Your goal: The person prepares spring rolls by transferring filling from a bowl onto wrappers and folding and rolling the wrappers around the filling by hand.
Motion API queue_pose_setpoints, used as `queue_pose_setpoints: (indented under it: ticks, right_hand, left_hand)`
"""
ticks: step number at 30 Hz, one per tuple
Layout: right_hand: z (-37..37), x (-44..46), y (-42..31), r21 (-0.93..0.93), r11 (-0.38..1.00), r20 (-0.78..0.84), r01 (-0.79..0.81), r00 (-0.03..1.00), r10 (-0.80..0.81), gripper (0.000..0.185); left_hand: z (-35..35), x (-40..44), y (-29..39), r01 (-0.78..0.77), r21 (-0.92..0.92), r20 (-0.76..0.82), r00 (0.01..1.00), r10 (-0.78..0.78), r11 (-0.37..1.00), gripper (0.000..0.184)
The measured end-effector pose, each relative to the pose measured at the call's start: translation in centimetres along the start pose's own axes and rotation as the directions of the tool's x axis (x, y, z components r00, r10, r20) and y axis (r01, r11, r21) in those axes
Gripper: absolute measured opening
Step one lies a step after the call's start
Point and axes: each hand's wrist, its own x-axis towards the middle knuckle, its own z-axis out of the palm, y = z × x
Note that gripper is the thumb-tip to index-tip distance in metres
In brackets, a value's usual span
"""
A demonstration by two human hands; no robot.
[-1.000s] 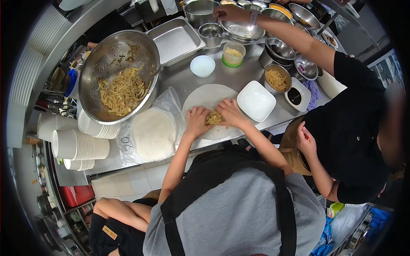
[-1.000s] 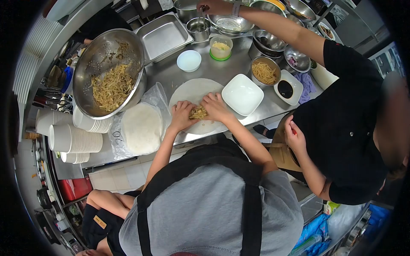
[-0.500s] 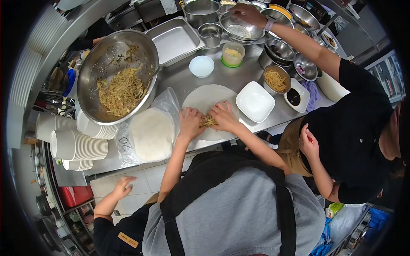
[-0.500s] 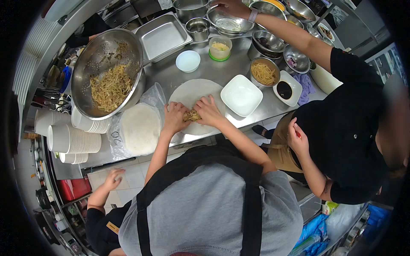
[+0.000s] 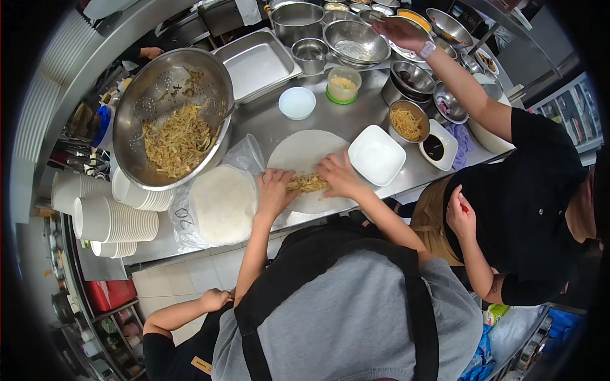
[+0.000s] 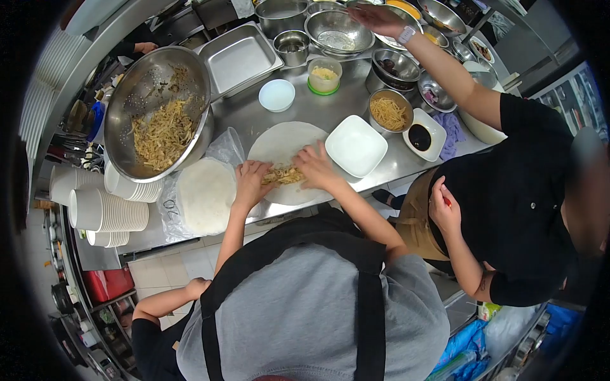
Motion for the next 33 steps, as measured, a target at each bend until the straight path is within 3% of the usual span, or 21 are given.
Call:
queue_pose_setpoints:
  ticks: [2,5,8,10,13,17,23,26,33]
  right_hand:
    - [-0.5,-0.2,1.0,-0.066,0.997,0.133,-0.035,0.99,0.044,0.067]
    - [0.5,0.4,2.0,-0.027,0.999,0.159,-0.019,0.987,0.023,0.076]
    - [-1.7,-0.8,2.0,0.035,0.999,0.081,-0.008,0.997,0.005,0.075]
    - [-1.5,-1.6,2.0,-0.025,0.999,0.033,0.021,0.999,-0.02,0.07]
    - [-0.4,-1.8,2.0,-0.034,0.999,-0.011,0.021,1.0,-0.021,0.069]
    - [0.3,-1.9,1.9,-0.005,1.0,-0.065,-0.018,0.998,0.017,0.069]
    - [-1.1,-3.4,1.5,0.153,0.984,-0.185,-0.085,0.976,0.113,0.047]
    - [-0.7,-4.4,0.5,0.214,0.977,-0.224,-0.009,0.973,0.058,0.035]
    - [1.5,-1.9,-0.2,0.196,0.981,-0.335,0.001,0.94,0.066,0.016]
  left_hand:
    - [0.1,0.1,0.4,-0.022,-0.022,-0.035,0.999,0.021,1.0,0.03]
    - [1.5,0.5,0.8,-0.094,-0.025,-0.033,0.995,0.093,0.995,0.026]
    - [2.3,0.2,1.3,-0.171,-0.019,-0.04,0.985,0.17,0.985,0.025]
    - [2.0,0.0,2.2,-0.181,-0.07,-0.053,0.983,0.178,0.981,0.024]
    - [1.3,-0.7,3.6,-0.239,-0.168,0.011,0.97,0.245,0.956,0.025]
    - [2.2,-1.8,4.1,-0.282,-0.087,0.145,0.945,0.292,0.955,0.021]
    - [3.2,-1.9,3.9,-0.313,-0.018,0.114,0.943,0.313,0.949,0.018]
    - [3.0,-2.0,3.6,-0.301,-0.011,0.118,0.947,0.3,0.954,0.019]
    - [2.6,-1.9,3.7,-0.365,-0.018,0.143,0.92,0.364,0.931,0.02]
